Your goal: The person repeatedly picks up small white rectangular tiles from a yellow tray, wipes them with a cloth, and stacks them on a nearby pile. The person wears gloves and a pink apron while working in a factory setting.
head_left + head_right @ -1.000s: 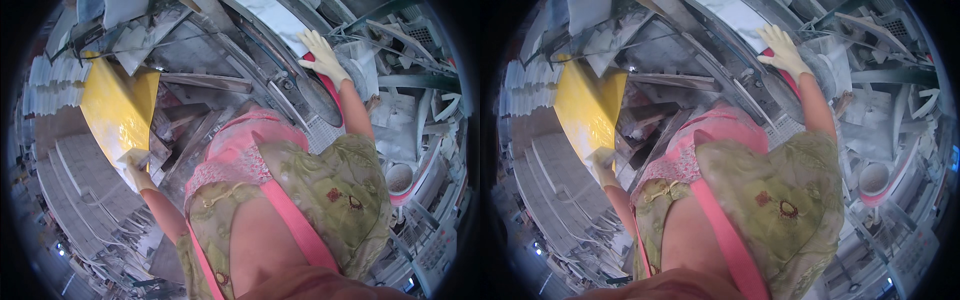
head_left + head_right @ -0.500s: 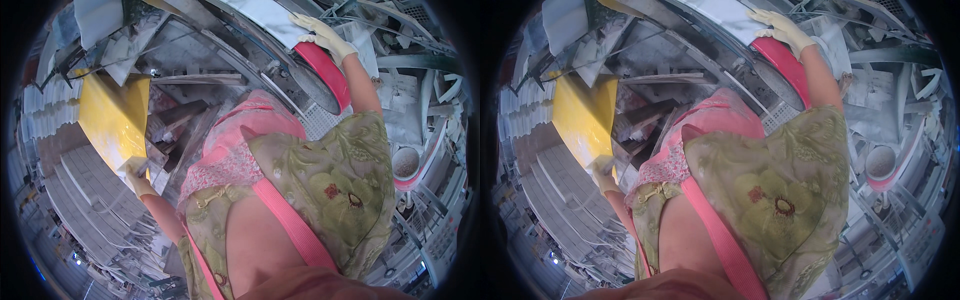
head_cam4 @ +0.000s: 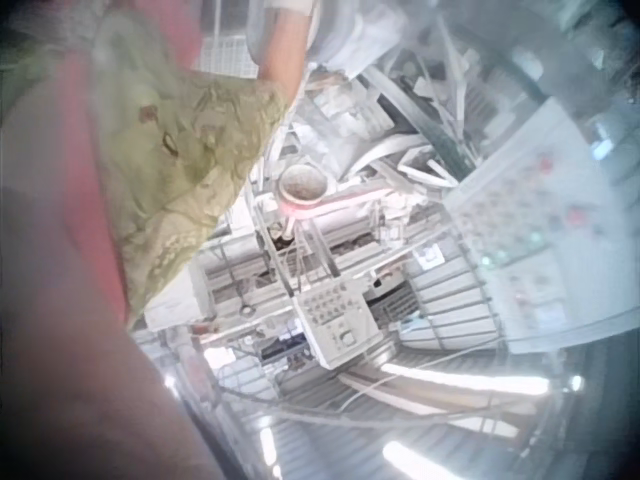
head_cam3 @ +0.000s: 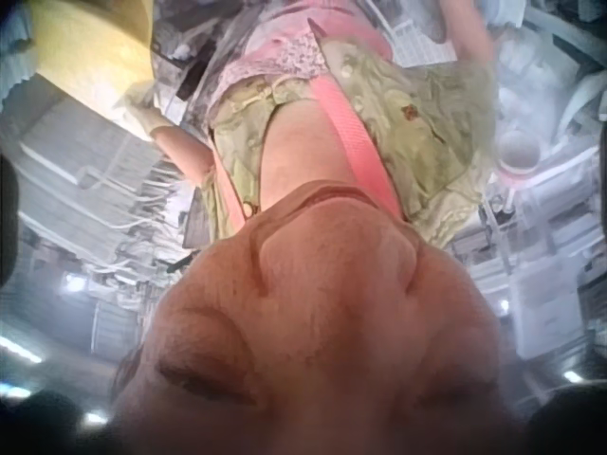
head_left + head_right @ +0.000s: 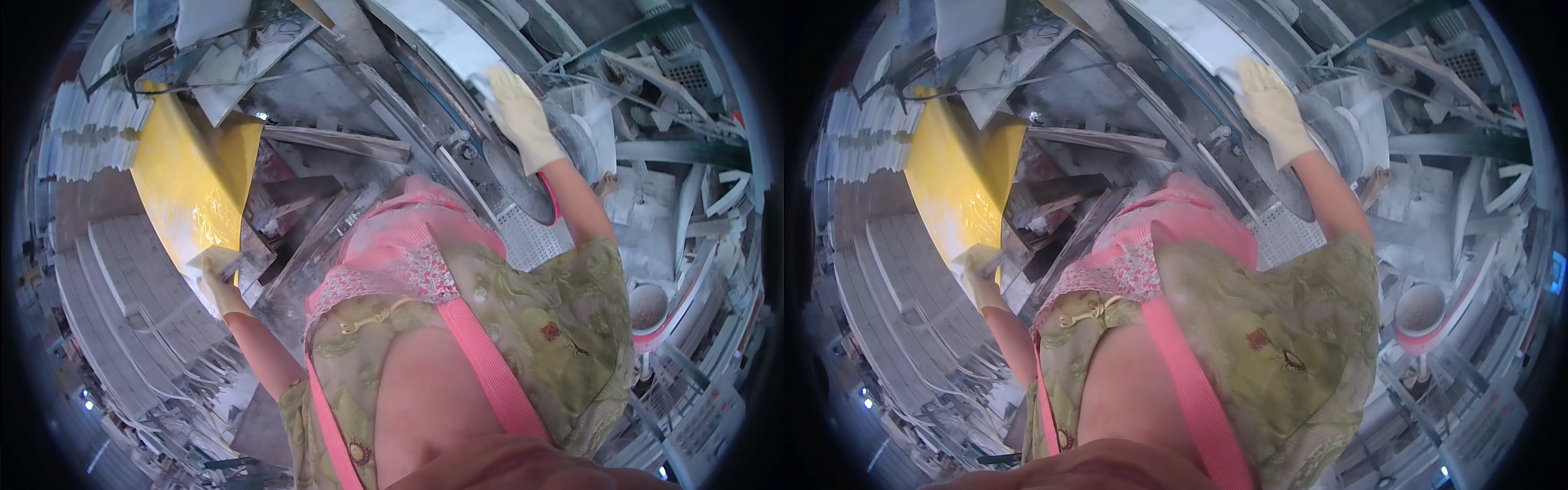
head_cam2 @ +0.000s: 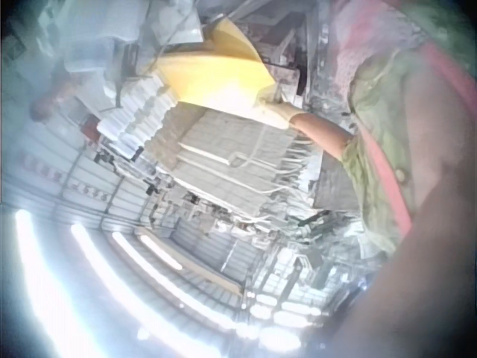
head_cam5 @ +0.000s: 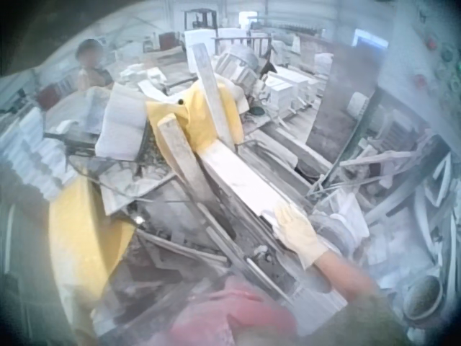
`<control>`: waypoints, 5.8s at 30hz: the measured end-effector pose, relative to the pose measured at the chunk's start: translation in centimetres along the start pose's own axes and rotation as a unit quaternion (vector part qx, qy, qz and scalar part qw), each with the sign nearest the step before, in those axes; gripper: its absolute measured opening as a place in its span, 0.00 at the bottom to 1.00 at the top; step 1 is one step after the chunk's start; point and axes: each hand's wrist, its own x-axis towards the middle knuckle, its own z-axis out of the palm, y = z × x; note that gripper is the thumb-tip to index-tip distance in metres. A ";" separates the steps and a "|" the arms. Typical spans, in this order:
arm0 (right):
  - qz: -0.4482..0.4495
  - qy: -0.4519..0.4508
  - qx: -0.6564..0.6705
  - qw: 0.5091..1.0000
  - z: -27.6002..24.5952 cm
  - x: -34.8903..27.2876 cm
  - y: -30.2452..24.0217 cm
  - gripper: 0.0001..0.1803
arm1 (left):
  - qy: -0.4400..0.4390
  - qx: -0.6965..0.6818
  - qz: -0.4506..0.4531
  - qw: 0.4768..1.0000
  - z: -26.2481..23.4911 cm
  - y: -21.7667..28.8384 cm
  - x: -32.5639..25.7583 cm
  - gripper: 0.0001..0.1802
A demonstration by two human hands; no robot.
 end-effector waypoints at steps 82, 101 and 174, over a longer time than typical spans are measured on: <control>-0.147 0.053 -0.047 0.987 2.6 16.6 -0.3 0.34 | 0.031 0.218 0.075 0.973 8.1 7.1 -8.1 0.36; -0.302 -0.074 -0.054 0.949 1.0 22.1 -0.5 0.41 | 0.102 0.293 0.159 0.937 3.4 2.9 -0.9 0.39; -0.270 -0.596 0.638 0.405 9.4 20.0 -57.7 0.31 | 0.182 0.062 0.201 0.960 9.6 1.4 -10.7 0.73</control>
